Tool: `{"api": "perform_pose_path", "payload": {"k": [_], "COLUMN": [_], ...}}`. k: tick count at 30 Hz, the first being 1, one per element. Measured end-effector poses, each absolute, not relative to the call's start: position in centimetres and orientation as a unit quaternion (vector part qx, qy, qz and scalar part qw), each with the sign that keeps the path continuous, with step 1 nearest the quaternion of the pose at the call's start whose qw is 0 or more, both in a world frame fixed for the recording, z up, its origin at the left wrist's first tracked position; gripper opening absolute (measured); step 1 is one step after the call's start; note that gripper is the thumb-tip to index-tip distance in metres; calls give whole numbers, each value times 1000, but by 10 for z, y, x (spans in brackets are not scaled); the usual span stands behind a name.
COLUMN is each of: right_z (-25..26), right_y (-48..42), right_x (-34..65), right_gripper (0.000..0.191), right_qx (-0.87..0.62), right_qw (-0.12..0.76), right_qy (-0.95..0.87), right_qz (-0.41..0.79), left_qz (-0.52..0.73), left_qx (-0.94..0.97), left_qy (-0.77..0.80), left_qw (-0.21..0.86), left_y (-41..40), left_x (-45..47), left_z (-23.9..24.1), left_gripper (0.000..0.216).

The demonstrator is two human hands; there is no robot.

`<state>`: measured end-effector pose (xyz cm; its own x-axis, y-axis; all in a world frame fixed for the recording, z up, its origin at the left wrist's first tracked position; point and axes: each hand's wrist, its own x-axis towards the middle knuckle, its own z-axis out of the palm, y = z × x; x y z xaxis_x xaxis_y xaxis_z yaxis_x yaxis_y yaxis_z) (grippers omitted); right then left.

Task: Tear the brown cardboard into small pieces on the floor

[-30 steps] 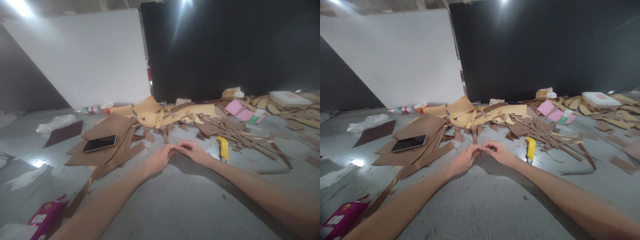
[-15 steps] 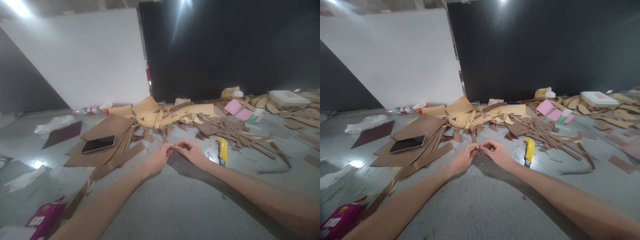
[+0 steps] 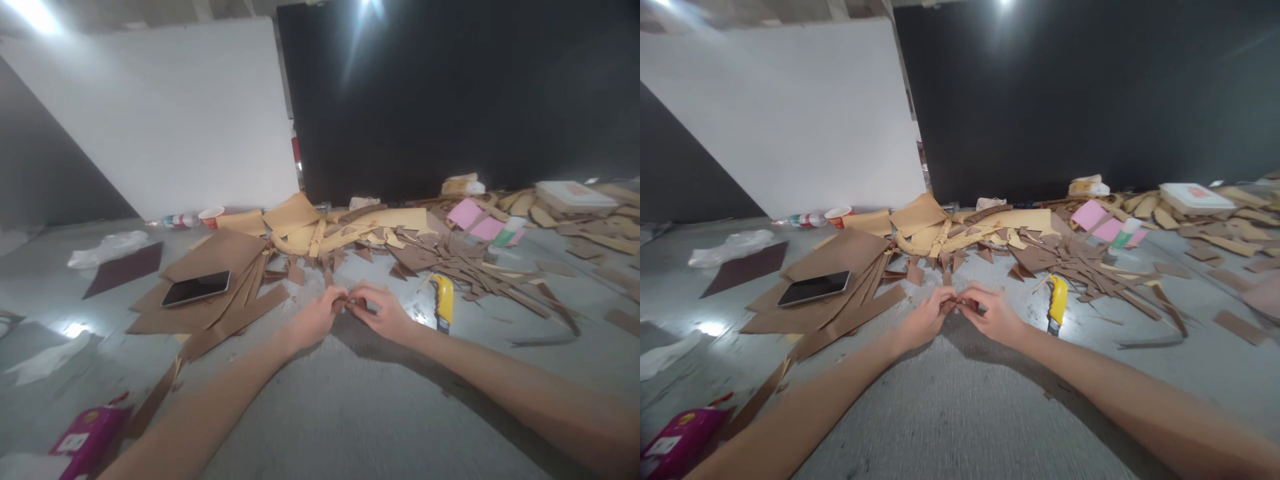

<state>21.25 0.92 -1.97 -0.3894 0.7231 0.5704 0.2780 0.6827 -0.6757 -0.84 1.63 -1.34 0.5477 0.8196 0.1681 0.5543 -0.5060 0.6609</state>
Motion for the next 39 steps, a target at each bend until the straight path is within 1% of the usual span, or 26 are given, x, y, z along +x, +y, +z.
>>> {"api": "perform_pose_path", "payload": {"k": [8, 15, 20, 23, 25, 28, 32, 34, 36, 39], "right_z": [-15, -14, -21, -21, -19, -20, -31, -37, -39, -38], "right_y": [13, 11, 13, 15, 17, 26, 40, 44, 44, 43], "right_x": [214, 213, 212, 214, 218, 225, 232, 233, 232, 231], "right_gripper": [25, 26, 30, 28, 26, 22, 18, 23, 25, 22], "right_qx": [-338, -359, -350, -341, -342, -378, -477, -493, -493, -491], "right_qw": [453, 468, 444, 436, 438, 436, 401, 370, 331, 288], "right_qy": [-779, -769, -792, -798, -801, -801, -779, -787, -804, -822], "right_qz": [273, 247, 232, 238, 223, 158, 67, 40, 28, 33], "left_qz": [246, 234, 246, 253, 262, 281, 298, 303, 311, 321], "left_qx": [831, 821, 826, 821, 811, 792, 779, 782, 788, 800], "left_qy": [394, 413, 396, 398, 411, 428, 442, 446, 440, 428], "left_qw": [306, 316, 318, 322, 323, 332, 329, 312, 298, 272], "left_y": [16, 17, 17, 16, 15, 18, 23, 24, 24, 25], "left_x": [-7, -8, -8, -8, -7, -6, -6, -5, -5, -4], "left_z": [-9, -11, -12, -10, -9, -9, -10, -10, -10, -11], "left_gripper": [24, 29, 25, 25, 27, 32, 39, 42, 42, 36]}}
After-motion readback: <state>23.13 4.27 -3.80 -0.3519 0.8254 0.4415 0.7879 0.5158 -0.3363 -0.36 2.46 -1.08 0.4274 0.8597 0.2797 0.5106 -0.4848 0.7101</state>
